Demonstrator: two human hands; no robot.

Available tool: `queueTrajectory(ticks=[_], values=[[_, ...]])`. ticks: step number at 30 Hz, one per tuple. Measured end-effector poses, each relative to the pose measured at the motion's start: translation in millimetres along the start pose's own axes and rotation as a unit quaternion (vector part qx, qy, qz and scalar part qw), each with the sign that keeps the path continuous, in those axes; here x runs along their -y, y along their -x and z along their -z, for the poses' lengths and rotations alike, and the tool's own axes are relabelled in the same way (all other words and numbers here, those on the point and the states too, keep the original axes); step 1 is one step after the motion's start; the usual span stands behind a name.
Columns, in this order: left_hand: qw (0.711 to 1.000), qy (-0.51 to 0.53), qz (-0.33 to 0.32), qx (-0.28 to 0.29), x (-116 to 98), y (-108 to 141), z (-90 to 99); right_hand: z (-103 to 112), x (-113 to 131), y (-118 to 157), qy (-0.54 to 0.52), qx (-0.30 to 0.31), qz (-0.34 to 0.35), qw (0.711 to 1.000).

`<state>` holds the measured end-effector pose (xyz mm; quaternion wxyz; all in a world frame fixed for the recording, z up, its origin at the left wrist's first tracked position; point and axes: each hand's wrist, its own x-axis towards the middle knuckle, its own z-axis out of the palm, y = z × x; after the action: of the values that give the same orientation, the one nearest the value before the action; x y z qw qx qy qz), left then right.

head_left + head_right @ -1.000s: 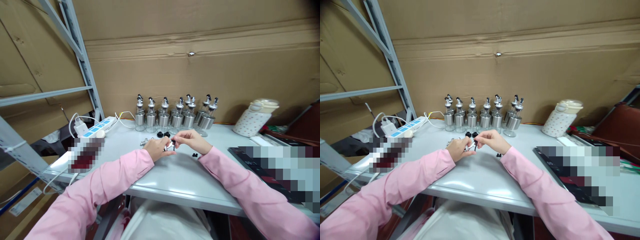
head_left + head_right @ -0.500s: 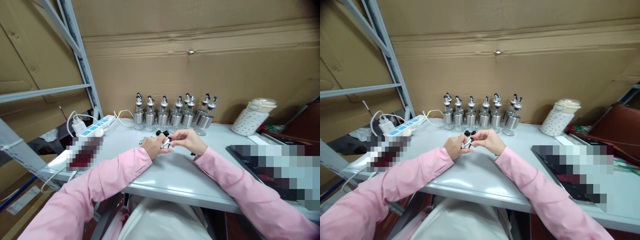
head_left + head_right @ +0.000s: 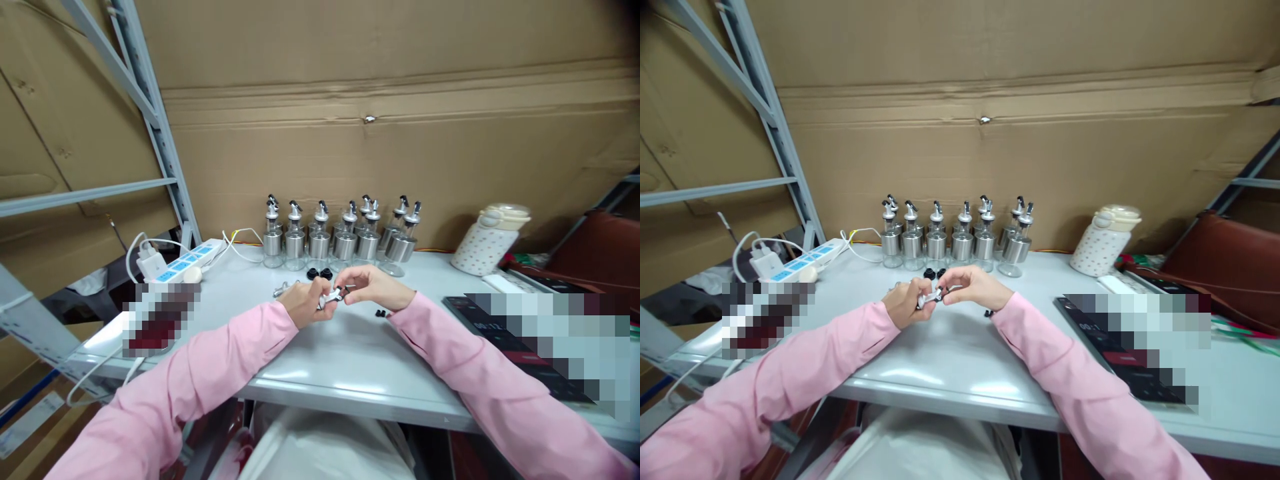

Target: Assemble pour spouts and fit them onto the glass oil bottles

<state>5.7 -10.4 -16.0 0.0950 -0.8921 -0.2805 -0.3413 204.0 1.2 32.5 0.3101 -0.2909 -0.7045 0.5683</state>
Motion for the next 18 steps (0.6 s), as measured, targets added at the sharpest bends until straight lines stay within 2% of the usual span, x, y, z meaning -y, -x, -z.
queueTrajectory(ticks=[5, 7, 9, 11, 13, 15, 17, 18], values=[[0.999, 0.003, 0.031, 0.042, -2.1, -4.3, 6.2, -0.3, -3.6, -2.0, 0.021, -0.017, 0.049, 0.998], [0.996, -0.026, 0.034, 0.082, -2.7, -6.0, 7.4, -0.7, -4.7, -2.3, 0.038, -0.032, 0.045, 0.998], [0.992, -0.042, 0.016, 0.114, -3.7, -6.3, 6.2, -0.7, -4.0, -1.0, 0.059, -0.021, 0.028, 0.998], [0.992, -0.035, 0.010, 0.119, -5.2, -5.4, 3.4, 0.6, 0.9, 2.2, 0.085, 0.003, 0.017, 0.996], [0.994, -0.012, 0.011, 0.107, -7.3, -4.3, 1.4, 4.1, 12.2, 5.1, 0.125, -0.035, 0.045, 0.991], [0.995, 0.003, -0.008, 0.096, -10.0, -3.6, 1.7, 11.1, 30.5, 3.6, 0.201, -0.149, 0.104, 0.963], [0.995, 0.011, -0.047, 0.093, -13.6, -3.4, 3.4, 22.3, 53.4, -5.7, 0.326, -0.255, 0.148, 0.898], [0.993, 0.013, -0.066, 0.092, -15.5, -3.4, 4.3, 29.5, 65.4, -13.6, 0.397, -0.281, 0.156, 0.860]])
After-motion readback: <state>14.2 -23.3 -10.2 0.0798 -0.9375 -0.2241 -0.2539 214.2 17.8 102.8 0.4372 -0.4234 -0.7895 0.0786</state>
